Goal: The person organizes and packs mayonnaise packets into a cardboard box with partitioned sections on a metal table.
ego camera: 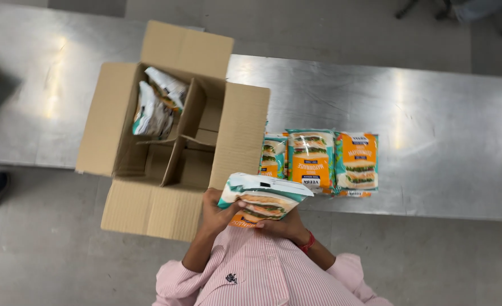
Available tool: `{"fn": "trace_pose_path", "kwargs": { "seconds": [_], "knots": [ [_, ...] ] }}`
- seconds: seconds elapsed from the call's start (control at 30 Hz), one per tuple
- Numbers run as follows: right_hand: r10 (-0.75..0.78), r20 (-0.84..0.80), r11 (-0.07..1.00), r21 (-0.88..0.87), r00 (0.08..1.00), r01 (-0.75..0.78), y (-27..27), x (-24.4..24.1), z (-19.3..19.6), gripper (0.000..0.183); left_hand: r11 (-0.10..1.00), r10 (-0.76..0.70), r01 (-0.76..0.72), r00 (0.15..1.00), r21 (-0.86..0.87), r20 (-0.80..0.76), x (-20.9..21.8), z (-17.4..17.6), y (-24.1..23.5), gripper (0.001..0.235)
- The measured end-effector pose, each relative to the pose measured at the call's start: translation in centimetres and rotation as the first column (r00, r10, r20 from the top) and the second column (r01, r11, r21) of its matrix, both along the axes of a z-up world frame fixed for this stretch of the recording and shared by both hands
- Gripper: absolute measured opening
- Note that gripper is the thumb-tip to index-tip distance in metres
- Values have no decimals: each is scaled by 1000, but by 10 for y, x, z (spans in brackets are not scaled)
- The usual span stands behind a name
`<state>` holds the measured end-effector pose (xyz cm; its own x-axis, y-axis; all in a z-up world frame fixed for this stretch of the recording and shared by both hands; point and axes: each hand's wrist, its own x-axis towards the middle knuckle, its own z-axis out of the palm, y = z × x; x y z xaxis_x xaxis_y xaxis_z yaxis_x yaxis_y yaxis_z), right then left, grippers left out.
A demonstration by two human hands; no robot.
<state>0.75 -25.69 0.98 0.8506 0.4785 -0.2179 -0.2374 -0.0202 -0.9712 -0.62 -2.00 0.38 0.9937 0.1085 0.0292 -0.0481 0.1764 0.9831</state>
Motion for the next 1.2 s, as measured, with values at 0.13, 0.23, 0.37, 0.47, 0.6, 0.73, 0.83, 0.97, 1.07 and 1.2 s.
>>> {"fn": "trace_pose_path", "kwargs": {
  "seconds": [0.13, 0.23, 0.37, 0.47, 0.6, 0.73, 0.83, 0.97, 1.07, 1.2],
  "knots": [
    [7, 37, 1000, -19, 999, -6, -2, 12, 5, 81, 992, 15, -27, 995, -124, -94, 5, 5, -12, 18],
    [-97, -85, 992, 73, 992, 103, 5, 17, 22, 80, 999, 9, -17, 974, -33, -228, 7, 7, -20, 24],
    [-206, -87, 978, 18, 975, 208, 10, 31, 35, 64, 964, -76, -59, 871, -258, -485, 24, 22, -25, 32],
    [-264, -71, 964, -3, 962, 265, 4, 32, 32, 56, 921, -194, 0, 867, -389, -460, 31, 30, -26, 39],
    [-367, 3, 928, -71, 930, 366, -8, 39, 38, 46, 892, -328, 199, 902, -407, -279, 50, 54, -32, 65],
    [-472, -7, 881, 6, 881, 472, -27, 53, 44, 46, 892, -409, 321, 873, -319, -264, 66, 52, -50, 79],
    [-523, 76, 852, 21, 849, 523, -52, 70, 45, 46, 851, -502, 433, 837, -298, -218, 76, 39, -74, 94],
    [-505, 70, 856, -92, 860, 509, -95, 82, 49, 41, 916, -401, 360, 846, -178, -353, 75, 15, -123, 66],
    [-542, 10, 833, -123, 840, 539, -118, 96, 63, 41, 938, -327, 347, 895, 14, -303, 89, 14, -157, 59],
    [-604, -168, 796, -86, 779, 599, -158, 104, 61, 46, 932, -275, 339, 894, 132, -354, 96, 2, -204, 59]
  ]
}}
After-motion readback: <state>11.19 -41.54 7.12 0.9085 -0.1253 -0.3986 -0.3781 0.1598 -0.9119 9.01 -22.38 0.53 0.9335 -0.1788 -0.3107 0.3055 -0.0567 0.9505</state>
